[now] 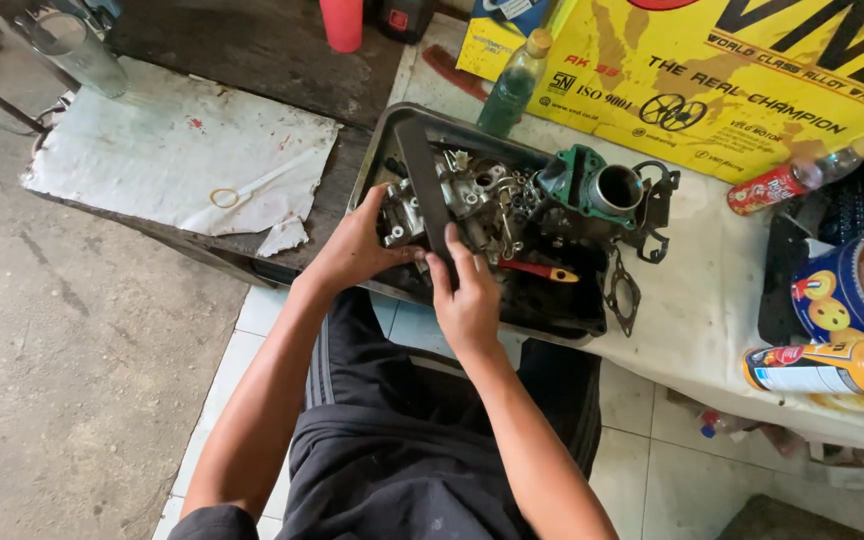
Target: Cleaning and inspecting internal components of a motorcycle engine head using a scraper and cleaning fluid.
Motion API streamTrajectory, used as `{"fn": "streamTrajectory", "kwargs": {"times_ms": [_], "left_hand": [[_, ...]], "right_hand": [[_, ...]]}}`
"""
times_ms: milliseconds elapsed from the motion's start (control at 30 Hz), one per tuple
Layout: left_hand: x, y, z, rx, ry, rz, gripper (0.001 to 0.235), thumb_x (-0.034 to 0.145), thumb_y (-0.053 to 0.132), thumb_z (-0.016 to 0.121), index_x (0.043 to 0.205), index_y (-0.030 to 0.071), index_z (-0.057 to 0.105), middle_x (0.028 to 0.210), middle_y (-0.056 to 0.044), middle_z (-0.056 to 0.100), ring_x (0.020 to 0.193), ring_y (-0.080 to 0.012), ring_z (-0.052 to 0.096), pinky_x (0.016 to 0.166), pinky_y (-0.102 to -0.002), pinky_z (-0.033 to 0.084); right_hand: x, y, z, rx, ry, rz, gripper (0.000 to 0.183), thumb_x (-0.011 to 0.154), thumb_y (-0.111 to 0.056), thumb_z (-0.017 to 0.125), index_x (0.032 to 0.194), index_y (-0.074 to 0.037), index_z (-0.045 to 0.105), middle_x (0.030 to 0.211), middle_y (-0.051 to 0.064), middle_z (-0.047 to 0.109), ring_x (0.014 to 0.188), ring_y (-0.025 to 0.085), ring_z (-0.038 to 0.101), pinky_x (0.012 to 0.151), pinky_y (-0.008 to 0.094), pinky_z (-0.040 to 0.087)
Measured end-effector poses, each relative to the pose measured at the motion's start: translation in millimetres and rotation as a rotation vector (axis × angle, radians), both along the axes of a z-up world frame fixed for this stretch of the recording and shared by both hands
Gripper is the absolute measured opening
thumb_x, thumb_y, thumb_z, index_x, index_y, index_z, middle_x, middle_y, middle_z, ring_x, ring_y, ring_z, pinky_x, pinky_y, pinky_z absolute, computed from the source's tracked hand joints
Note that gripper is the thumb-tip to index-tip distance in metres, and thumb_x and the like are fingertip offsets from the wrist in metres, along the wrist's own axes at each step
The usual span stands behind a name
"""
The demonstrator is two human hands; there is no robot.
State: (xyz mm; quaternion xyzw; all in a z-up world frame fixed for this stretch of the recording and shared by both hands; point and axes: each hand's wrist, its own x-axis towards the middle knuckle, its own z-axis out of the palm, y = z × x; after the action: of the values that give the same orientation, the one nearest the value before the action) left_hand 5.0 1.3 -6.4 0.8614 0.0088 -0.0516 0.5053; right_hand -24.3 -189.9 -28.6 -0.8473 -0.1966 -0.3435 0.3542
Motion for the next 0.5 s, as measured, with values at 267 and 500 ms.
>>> {"fn": "streamTrajectory", "kwargs": {"times_ms": [267, 500], "left_hand": [[-7.0, -5.6, 20.3, 0.015, -0.036, -0.027, 0.102, 0.066, 0.04, 0.094, 0.147, 0.013, 0.039, 0.133, -0.027, 0.062, 0.124, -0.0512, 0.058, 0.106, -0.061, 0.048], [0.5, 1.1, 4.9, -0.006, -0.012, -0.008, 0.101, 0.067, 0.043, 0.094, 0.147, 0.016, 0.039, 0.133, -0.025, 0.063, 0.126, -0.0494, 0.057, 0.108, -0.059, 0.046]], "right_hand": [[-17.8, -8.4, 1.7, -0.056, 0.079, -0.076, 0.037, 0.1, -0.028, 0.068, 0.137, -0.023, 0.068, 0.077, 0.012, 0.073, 0.066, 0.031, 0.071, 0.056, 0.039, 0.058], [-9.6, -4.9, -24.7, -0.07, 0.069, -0.041, 0.05, 0.098, -0.033, 0.07, 0.145, -0.021, 0.061, 0.093, 0.012, 0.073, 0.081, 0.031, 0.074, 0.067, 0.038, 0.061]]}}
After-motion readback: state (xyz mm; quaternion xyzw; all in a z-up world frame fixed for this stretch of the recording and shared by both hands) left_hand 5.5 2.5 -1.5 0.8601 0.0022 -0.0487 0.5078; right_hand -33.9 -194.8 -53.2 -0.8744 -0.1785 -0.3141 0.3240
